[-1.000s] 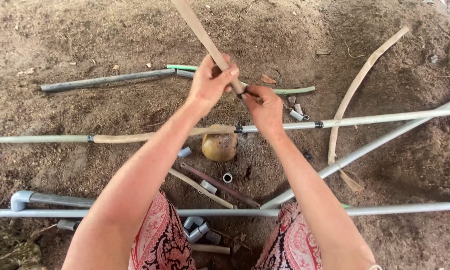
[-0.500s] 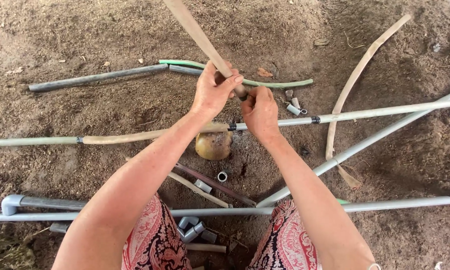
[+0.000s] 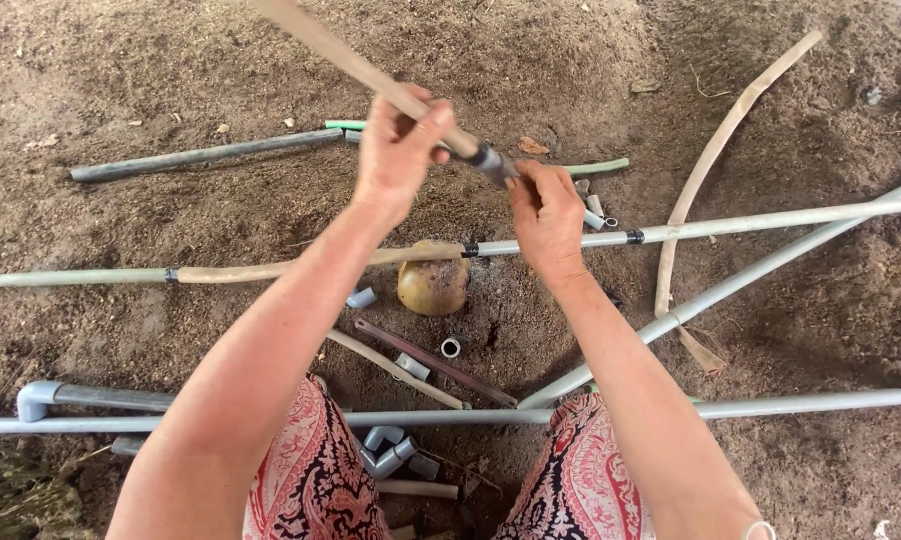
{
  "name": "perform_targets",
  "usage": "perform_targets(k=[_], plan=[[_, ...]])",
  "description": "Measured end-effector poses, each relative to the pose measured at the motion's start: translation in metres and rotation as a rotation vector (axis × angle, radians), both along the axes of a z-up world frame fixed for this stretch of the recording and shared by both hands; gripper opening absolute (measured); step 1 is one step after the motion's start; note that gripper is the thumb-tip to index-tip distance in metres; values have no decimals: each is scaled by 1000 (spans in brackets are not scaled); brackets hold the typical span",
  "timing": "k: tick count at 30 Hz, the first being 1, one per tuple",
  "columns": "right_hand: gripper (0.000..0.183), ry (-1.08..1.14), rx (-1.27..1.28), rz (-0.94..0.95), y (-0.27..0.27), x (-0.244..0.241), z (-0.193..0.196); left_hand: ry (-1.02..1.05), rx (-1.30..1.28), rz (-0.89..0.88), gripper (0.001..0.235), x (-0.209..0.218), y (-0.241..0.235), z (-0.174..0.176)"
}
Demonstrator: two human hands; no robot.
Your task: The person assembles a pipe structure on the ground by connecting various PVC pipes and fittings. They pick up pipes and connectors, align them, and push them together to form a larger framework.
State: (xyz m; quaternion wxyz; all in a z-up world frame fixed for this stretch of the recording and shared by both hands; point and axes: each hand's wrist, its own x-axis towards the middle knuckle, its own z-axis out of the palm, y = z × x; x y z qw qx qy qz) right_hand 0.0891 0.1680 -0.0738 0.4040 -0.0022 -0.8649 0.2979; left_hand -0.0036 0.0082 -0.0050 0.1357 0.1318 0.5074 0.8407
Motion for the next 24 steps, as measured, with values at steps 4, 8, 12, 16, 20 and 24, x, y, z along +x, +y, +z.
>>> perform_targets(k=[4,8,12,16,20,24], plan=[[17,20,45,9,-14,0,3,-2,23,-84,25,15,6,0],[20,37,73,-1,-17,-4,-5,86,-77,-103,27,25,6,-1],[14,166,137,-103,-8,-15,-26,293,-150,-58,30,30,5,-11],[12,105,261,-248,-7,-17,-34,285,-138,-15,36,33,4,-15],[14,45,208,-231,-18,-12,-23,180,-57,64,34,36,9,-17],[19,10,251,-244,-21,-12,-22,99,11,112,32,30,12,-24]])
